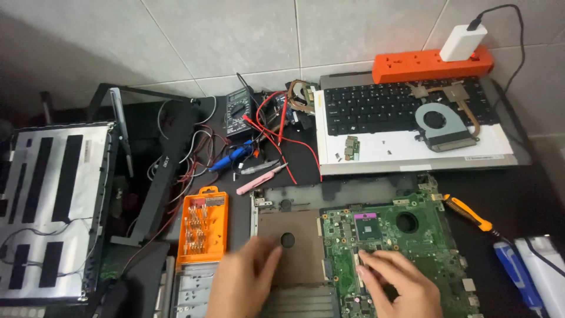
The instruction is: The person uses a multimeter to test various points on a green circuit board. They hold the red and black probes against different components on the board while observing the readings on the multimeter's display.
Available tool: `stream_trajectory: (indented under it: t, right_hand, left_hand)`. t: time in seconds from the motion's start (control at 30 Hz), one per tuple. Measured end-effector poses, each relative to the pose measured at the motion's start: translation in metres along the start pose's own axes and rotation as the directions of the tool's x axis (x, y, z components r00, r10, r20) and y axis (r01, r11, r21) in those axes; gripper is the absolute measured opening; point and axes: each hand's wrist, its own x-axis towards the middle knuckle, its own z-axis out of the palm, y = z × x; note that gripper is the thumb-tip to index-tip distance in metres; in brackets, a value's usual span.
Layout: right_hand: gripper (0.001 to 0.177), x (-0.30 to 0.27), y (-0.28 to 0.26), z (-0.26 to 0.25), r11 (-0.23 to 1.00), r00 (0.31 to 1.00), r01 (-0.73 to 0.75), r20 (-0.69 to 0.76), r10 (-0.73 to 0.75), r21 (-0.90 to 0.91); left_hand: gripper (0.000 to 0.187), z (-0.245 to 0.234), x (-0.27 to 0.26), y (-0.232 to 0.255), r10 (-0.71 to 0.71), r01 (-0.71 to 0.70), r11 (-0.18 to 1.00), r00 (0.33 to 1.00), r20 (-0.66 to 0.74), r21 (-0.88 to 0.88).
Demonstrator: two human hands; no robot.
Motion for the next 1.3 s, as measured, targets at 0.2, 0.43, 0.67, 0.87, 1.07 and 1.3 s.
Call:
stream_trajectory:
  t: [0.2, 0.43, 0.67, 0.87, 1.07, 1.3]
  right_hand:
    - [0.025, -0.005, -0.007, -0.005, 0.999, 0.999, -0.044, 0.004, 0.044, -0.019]
    - [0.036, -0.003, 0.019, 0.000, 1.000, 0.999, 0.018, 0.038, -0.019, 0.012]
    - [0.034, 0.003, 0.030, 0.000, 0.998, 0.994, -0.021, 0.107, 0.014, 0.066]
    - [0.031, 0.001, 0.028, 0.003, 0.993, 0.996, 0.077, 0.034, -0.080, 0.085]
    - [0.034, 0.001, 0.018, -0.003, 0.998, 0.996, 0.012, 0.088, -0.017, 0.058]
    - [0.027, 0.005, 0.014, -0.008, 0.951, 0.953, 0.302, -0.009, -0.302, 0.068]
  left_hand:
    - [0.008, -0.079, 0.069, 0.060, 0.282, -0.322, 0.947, 0.832, -0.478, -0.001]
    - [0.059, -0.101, 0.217, 0.055, 0.030, -0.038, 0.999, 0.912, -0.410, -0.011]
    - [0.058, -0.089, 0.246, 0.071, -0.245, 0.259, 0.964, 0.952, -0.184, 0.060]
    - [0.064, -0.084, 0.251, 0.060, -0.177, 0.193, 0.981, 0.942, -0.285, 0.026]
    - [0.051, -0.099, 0.232, 0.050, 0.041, 0.009, 0.996, 0.837, -0.545, 0.088]
    - [0.069, -0.136, 0.145, 0.069, 0.325, -0.319, 0.934, 0.580, -0.747, 0.158]
